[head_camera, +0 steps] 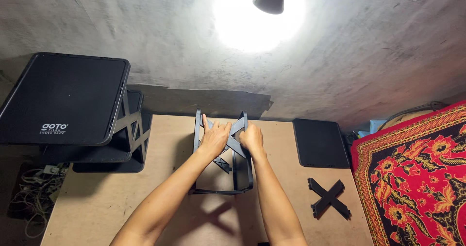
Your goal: The person assembles a black plastic shoe rack on a wooden table. They repeatedly attach and detach X-shaped support pieces and flat trays, stacking trays on the side and reconfiguring the frame multiple times.
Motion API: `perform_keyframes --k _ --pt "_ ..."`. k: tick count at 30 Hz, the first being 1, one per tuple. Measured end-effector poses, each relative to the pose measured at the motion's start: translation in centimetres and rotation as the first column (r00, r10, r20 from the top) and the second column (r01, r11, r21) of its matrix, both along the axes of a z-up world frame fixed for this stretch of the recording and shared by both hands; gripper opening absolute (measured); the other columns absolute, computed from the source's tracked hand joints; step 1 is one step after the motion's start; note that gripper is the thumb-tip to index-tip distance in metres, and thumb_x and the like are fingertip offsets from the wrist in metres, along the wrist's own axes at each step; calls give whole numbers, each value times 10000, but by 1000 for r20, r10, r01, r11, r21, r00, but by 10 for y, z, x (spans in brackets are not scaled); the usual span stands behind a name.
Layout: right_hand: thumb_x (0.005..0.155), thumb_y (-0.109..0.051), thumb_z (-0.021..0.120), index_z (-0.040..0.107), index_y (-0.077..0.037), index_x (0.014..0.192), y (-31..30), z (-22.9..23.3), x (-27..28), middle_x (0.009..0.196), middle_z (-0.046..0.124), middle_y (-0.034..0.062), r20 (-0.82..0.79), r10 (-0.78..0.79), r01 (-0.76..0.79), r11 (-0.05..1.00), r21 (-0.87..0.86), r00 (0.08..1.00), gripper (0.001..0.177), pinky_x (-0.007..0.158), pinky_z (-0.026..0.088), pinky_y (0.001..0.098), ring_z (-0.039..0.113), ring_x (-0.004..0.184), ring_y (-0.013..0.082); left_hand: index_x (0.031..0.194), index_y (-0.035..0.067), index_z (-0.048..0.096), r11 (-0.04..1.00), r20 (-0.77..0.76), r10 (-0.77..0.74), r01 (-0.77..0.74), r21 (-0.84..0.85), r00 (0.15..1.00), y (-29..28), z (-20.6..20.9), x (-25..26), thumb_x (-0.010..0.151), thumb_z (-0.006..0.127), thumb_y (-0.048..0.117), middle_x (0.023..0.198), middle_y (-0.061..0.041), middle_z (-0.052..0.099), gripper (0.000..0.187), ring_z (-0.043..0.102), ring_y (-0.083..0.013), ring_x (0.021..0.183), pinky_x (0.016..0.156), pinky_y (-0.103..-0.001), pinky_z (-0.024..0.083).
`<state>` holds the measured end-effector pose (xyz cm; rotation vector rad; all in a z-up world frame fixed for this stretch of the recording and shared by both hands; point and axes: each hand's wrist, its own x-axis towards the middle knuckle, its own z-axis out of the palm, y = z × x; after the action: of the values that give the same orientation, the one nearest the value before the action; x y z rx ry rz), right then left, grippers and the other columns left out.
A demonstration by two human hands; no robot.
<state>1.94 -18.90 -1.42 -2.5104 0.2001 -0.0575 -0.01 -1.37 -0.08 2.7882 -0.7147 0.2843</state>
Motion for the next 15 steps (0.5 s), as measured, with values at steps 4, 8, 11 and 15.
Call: perform_keyframes --k 4,8,11,15 --pt "818 -193 709 598 22 1307 -6 1 -18 1151 692 272 90 45 -77 910 408 995 546 939 551 422 707 1080 379 1434 -27 499 998 45 50 -52 45 998 2 2 1 860 587 50 966 -143 696 586 624 -324 1070 1107 -815 112" --pt "741 -131 721 428 2 1490 -20 16 -69 1268 639 306 57 252 -235 765 599 966 815 935 539 445 651 1114 415 1438 -39 487 998 66 57 -60 36 996 7 4 -1 810 590 39 997 -147 700 641 622 -325 1081 1121 -790 119" --pt "692 -75 715 359 -6 1526 -4 17 -98 1118 677 336 4 132 -126 932 340 991 910 857 534 501 656 981 475 1433 -40 499 998 51 55 -57 37 997 0 6 -1 836 590 47 995 -149 700 610 621 -327 1076 1127 -795 118" --pt "876 -19 569 525 9 1237 0 8 -105 853 707 304 -20 31 -34 988 -152 999 365 796 555 557 692 845 489 1341 -25 552 998 -3 48 -48 48 999 -5 2 0 891 583 57 985 -146 702 459 615 -343 1101 1111 -826 106"
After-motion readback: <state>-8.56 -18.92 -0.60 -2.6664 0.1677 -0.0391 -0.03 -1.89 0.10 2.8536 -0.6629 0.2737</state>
